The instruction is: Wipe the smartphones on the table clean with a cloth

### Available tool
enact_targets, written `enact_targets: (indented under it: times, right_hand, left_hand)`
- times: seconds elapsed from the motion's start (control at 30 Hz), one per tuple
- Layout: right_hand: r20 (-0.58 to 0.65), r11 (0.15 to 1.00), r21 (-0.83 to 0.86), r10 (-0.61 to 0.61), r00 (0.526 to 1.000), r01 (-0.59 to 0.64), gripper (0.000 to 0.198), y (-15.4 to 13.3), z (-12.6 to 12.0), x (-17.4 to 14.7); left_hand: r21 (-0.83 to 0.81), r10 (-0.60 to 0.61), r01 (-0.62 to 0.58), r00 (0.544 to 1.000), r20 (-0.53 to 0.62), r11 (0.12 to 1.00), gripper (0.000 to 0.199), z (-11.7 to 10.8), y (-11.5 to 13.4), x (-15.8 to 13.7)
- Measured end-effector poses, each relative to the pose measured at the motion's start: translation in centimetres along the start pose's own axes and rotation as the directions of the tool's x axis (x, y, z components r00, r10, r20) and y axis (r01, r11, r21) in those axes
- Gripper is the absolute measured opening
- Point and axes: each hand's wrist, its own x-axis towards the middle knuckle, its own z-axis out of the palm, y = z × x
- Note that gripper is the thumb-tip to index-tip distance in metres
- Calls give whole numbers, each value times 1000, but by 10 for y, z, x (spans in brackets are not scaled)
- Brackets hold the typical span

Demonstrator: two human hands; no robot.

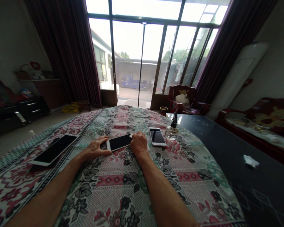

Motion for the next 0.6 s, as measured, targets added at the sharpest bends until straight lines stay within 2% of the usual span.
enact_targets:
  times: [0.07,0.13,0.27,0.33,0.37,0.43,0.6]
  right_hand:
    - [-5,998,-10,-60,998,60,31,-6,2,-3]
    - [5,978,17,-206,978,206,31,-17,7,-9]
    - [47,848,130,-523,851,514,35,-44,17,-24]
    - [63,791,184,-602,796,584,34,-51,19,-28]
    - [73,782,200,-613,787,590,33,-52,19,-27]
    - [94,809,197,-579,810,555,31,-49,18,-23]
    - [87,943,80,-330,940,324,33,-22,11,-1]
  left_hand:
    - [1,-4,4,1000,-8,1000,62,0,0,0]
    - [1,1,-1,1000,-15,1000,63,1,-1,0]
    - [-11,0,-1,1000,-28,1000,65,5,-5,1]
    - [-14,-9,8,999,-33,1000,66,7,-7,1]
    - [-14,-12,11,999,-31,1000,67,7,-7,1]
    - [-10,-13,12,1000,-23,1000,67,7,-7,1]
    - [9,14,-14,1000,-1,1000,63,3,-4,1]
